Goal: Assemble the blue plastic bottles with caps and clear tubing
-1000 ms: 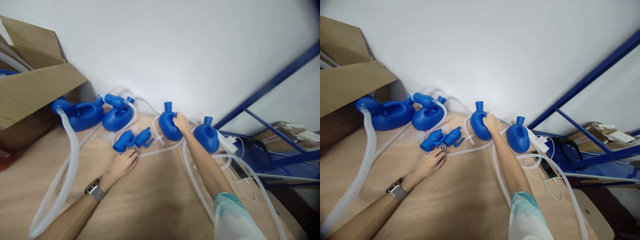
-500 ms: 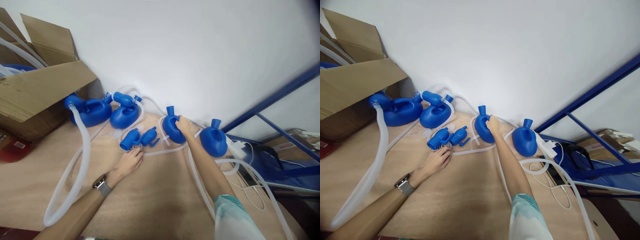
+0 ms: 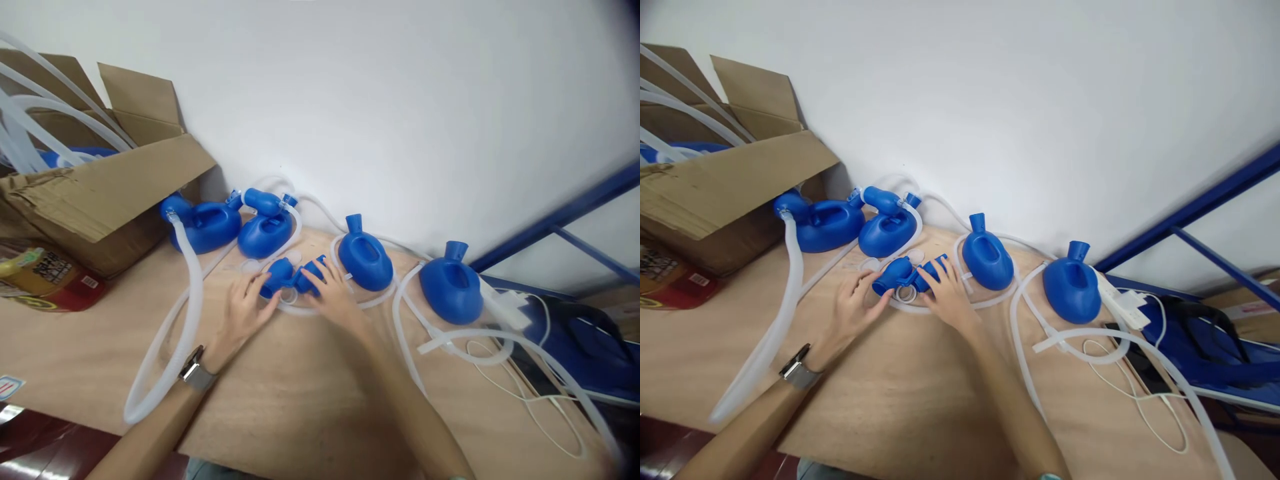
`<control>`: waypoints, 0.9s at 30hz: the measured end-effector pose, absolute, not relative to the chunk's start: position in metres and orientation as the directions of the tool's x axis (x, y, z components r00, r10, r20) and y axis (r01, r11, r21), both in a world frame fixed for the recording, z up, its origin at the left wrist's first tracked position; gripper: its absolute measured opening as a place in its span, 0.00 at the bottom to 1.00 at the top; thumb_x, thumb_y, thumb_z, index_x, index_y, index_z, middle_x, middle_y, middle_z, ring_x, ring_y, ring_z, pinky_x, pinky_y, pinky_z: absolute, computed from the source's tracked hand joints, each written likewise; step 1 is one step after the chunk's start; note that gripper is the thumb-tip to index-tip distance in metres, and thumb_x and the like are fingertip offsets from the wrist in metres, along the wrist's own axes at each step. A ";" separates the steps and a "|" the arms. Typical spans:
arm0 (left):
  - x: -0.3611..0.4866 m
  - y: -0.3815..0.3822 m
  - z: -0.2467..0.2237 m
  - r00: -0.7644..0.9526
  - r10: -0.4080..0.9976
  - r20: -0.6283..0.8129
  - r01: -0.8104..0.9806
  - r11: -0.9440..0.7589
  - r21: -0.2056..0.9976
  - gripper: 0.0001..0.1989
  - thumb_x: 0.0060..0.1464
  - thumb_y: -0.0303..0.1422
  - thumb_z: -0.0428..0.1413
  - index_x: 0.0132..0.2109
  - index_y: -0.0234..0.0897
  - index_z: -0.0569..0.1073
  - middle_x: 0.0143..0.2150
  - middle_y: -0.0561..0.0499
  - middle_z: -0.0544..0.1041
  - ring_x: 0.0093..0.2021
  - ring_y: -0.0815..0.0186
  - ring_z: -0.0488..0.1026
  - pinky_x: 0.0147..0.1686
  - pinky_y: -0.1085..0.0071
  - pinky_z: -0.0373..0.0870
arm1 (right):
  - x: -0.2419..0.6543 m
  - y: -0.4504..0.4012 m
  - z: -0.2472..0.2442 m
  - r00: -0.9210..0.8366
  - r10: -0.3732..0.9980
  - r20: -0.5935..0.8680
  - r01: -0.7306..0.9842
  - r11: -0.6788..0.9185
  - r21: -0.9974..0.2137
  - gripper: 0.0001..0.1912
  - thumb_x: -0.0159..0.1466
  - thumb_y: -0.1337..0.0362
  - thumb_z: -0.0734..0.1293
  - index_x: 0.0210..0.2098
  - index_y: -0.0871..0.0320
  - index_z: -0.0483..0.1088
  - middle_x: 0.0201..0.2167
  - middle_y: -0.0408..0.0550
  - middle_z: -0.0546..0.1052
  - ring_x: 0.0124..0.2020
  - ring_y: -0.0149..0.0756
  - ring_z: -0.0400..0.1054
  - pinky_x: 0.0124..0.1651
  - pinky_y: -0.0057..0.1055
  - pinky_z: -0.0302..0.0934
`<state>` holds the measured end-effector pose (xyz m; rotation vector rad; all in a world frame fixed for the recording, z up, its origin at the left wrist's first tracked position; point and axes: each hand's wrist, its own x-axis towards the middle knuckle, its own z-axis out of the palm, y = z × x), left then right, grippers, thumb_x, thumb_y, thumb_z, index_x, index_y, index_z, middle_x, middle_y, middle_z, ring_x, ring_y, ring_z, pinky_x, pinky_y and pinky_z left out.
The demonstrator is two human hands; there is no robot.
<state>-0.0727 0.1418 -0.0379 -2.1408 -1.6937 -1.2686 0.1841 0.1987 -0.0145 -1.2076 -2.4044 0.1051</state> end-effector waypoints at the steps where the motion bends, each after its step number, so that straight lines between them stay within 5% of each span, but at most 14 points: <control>1: -0.074 0.145 -0.036 -0.020 0.770 0.637 0.857 -0.315 0.408 0.25 0.65 0.46 0.61 0.62 0.38 0.73 0.61 0.36 0.76 0.61 0.44 0.74 0.62 0.47 0.73 | 0.175 0.194 -0.021 -0.538 0.767 0.349 0.728 0.631 -0.266 0.31 0.70 0.58 0.66 0.72 0.48 0.66 0.73 0.54 0.66 0.77 0.60 0.52 0.76 0.64 0.50; 4: -0.076 0.153 -0.041 -0.004 0.857 0.516 0.827 -0.287 0.483 0.34 0.62 0.51 0.63 0.68 0.37 0.68 0.64 0.35 0.74 0.65 0.42 0.71 0.64 0.44 0.70 | 0.157 0.192 -0.033 -0.529 0.775 0.345 0.710 0.627 -0.319 0.36 0.69 0.65 0.64 0.76 0.49 0.59 0.74 0.55 0.65 0.77 0.61 0.52 0.76 0.66 0.50; 8: -0.076 0.156 -0.053 0.122 0.888 0.444 0.747 -0.376 0.548 0.29 0.66 0.46 0.60 0.67 0.38 0.68 0.63 0.37 0.76 0.62 0.47 0.74 0.64 0.47 0.70 | 0.136 0.215 -0.017 -0.475 0.787 0.394 0.660 0.615 -0.432 0.36 0.69 0.69 0.58 0.76 0.50 0.59 0.73 0.53 0.66 0.74 0.53 0.58 0.76 0.58 0.54; 12: -0.076 0.155 -0.055 0.139 0.877 0.459 0.691 -0.418 0.590 0.25 0.69 0.45 0.58 0.66 0.38 0.69 0.64 0.38 0.76 0.64 0.49 0.73 0.65 0.49 0.69 | 0.098 0.270 0.032 -0.322 0.819 0.475 0.677 0.550 -0.488 0.34 0.73 0.61 0.59 0.77 0.55 0.55 0.74 0.57 0.62 0.75 0.51 0.56 0.77 0.51 0.53; 15: -0.080 0.154 -0.056 0.017 0.874 0.486 0.670 -0.371 0.643 0.21 0.72 0.43 0.53 0.64 0.37 0.70 0.62 0.38 0.76 0.64 0.51 0.73 0.65 0.51 0.70 | 0.066 0.320 0.064 -0.247 0.889 0.386 0.799 0.412 -0.439 0.39 0.72 0.51 0.65 0.77 0.59 0.55 0.75 0.64 0.59 0.76 0.63 0.50 0.75 0.60 0.50; 18: -0.084 0.153 -0.059 -0.099 0.860 0.501 0.678 -0.310 0.667 0.18 0.74 0.41 0.51 0.63 0.38 0.70 0.62 0.38 0.75 0.65 0.51 0.72 0.66 0.50 0.70 | 0.046 0.359 0.080 -0.217 0.934 0.285 0.828 0.331 -0.453 0.42 0.68 0.41 0.68 0.72 0.60 0.61 0.68 0.67 0.69 0.71 0.66 0.59 0.70 0.62 0.56; 21: -0.087 0.155 -0.063 -0.141 0.848 0.511 0.704 -0.277 0.654 0.18 0.73 0.40 0.51 0.64 0.38 0.69 0.62 0.37 0.74 0.65 0.50 0.72 0.67 0.47 0.70 | 0.039 0.382 0.084 -0.239 0.931 0.276 0.795 0.351 -0.495 0.36 0.64 0.37 0.70 0.61 0.57 0.72 0.57 0.61 0.80 0.60 0.59 0.71 0.63 0.53 0.64; 27: -0.098 0.198 -0.056 -0.193 0.804 0.563 0.757 -0.243 0.607 0.28 0.73 0.41 0.50 0.74 0.38 0.59 0.73 0.34 0.64 0.74 0.45 0.63 0.70 0.42 0.64 | 0.049 0.401 0.076 -0.271 0.932 0.242 0.650 0.363 -0.667 0.34 0.54 0.40 0.78 0.49 0.57 0.74 0.46 0.51 0.82 0.47 0.47 0.76 0.52 0.41 0.69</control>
